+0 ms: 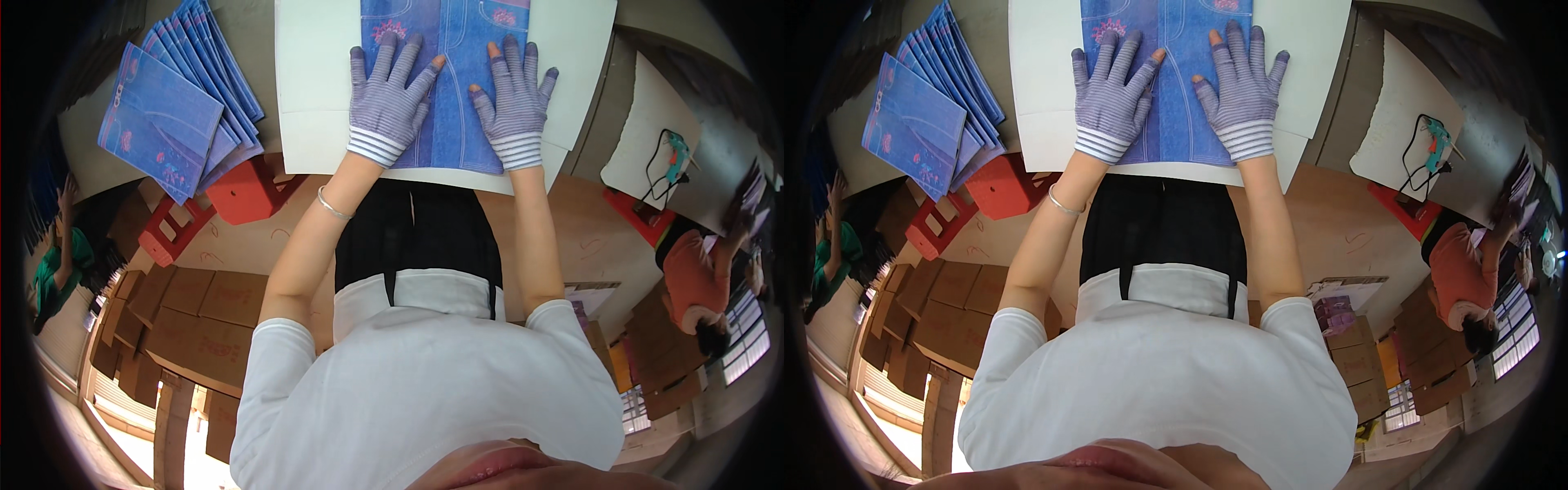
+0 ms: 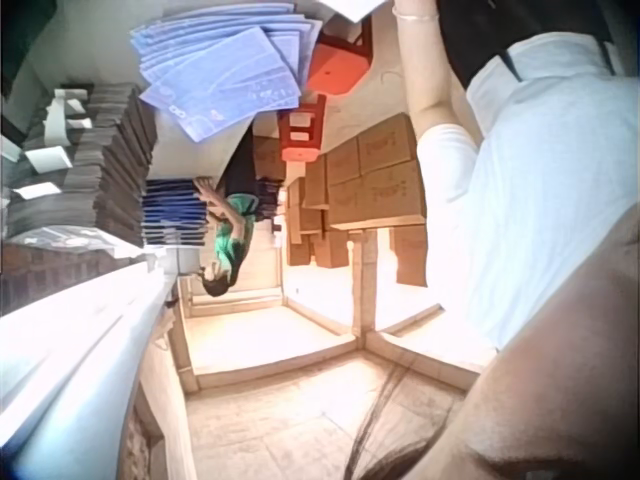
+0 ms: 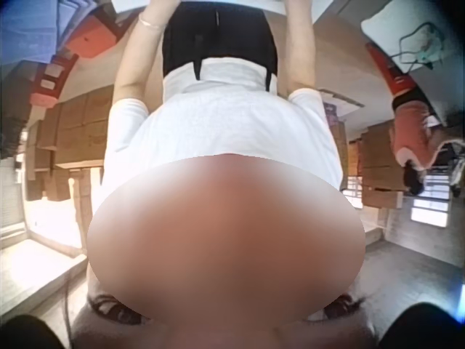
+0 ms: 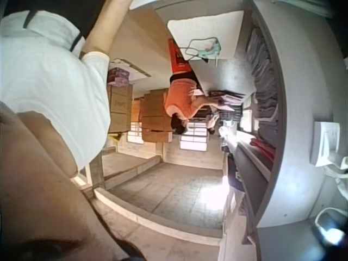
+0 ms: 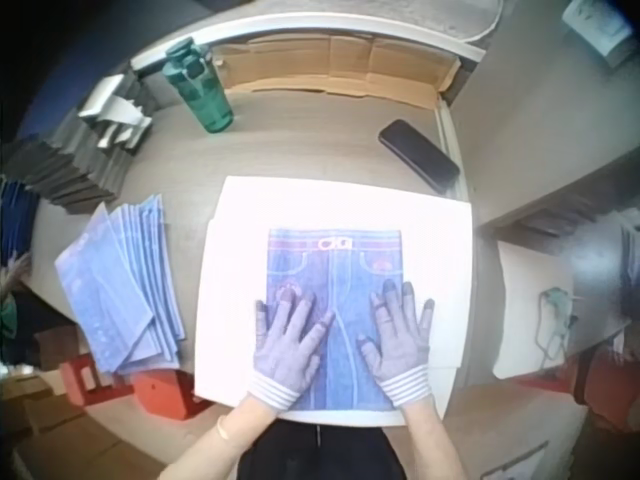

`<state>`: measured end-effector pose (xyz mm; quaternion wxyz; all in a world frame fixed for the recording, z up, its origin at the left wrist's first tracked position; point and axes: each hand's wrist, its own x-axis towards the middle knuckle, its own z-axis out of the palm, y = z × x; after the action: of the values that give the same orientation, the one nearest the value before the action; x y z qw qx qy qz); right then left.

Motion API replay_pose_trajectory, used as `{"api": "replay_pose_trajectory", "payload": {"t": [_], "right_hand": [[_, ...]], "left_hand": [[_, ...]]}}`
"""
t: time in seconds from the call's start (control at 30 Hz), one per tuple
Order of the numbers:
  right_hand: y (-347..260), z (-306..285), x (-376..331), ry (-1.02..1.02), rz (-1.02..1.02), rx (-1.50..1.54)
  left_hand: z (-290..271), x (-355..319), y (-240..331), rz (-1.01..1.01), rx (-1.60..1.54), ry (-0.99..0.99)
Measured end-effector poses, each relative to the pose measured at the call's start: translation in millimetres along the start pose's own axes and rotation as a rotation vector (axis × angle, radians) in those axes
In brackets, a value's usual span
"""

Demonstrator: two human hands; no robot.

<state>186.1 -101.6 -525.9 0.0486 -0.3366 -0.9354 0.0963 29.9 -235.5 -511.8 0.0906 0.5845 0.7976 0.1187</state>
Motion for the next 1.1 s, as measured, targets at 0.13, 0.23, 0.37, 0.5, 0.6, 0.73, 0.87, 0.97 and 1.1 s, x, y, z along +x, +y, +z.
{"api": "replay_pose_trajectory", "payload": {"t": [0.13,0.23,0.37,0.5,0.6,0.73,0.87,0.97,1.1], "right_hand": [[6.2,1.4,9.8,0.007,-0.081,-0.074],[30.3,-4.0,55.8,-0.003,-0.212,-0.141],[53.4,-13.1,133.1,0.221,-0.452,-0.27],[32.0,-13.6,80.0,0.009,-0.525,-0.083],[-7.2,-23.6,-47.9,-0.417,-0.537,0.068],[-18.7,-39.0,-163.5,-0.432,-0.587,0.428],[-12.7,-78.6,-133.3,-0.034,-0.075,0.735],[9.1,-74.2,-92.2,0.102,0.275,0.701],[16.5,-47.0,-95.0,-0.014,0.391,0.861]], "left_hand": [[1.4,2.9,-5.7,0.052,0.016,-0.034],[-6.3,24.9,-24.2,0.186,0.036,-0.032],[-22.9,105.2,-52.5,0.263,0.135,0.037],[4.2,52.0,-59.8,0.386,-0.117,0.038],[-11.3,-60.6,0.4,0.361,-0.056,-0.492],[-23.1,-159.8,24.7,0.44,-0.489,-0.478],[-61.3,-126.8,15.8,-0.216,-0.672,0.136],[-33.6,-83.5,-22.4,-0.717,-1.088,0.293],[-8.3,-82.9,-13.0,-0.812,-1.245,0.127]]}}
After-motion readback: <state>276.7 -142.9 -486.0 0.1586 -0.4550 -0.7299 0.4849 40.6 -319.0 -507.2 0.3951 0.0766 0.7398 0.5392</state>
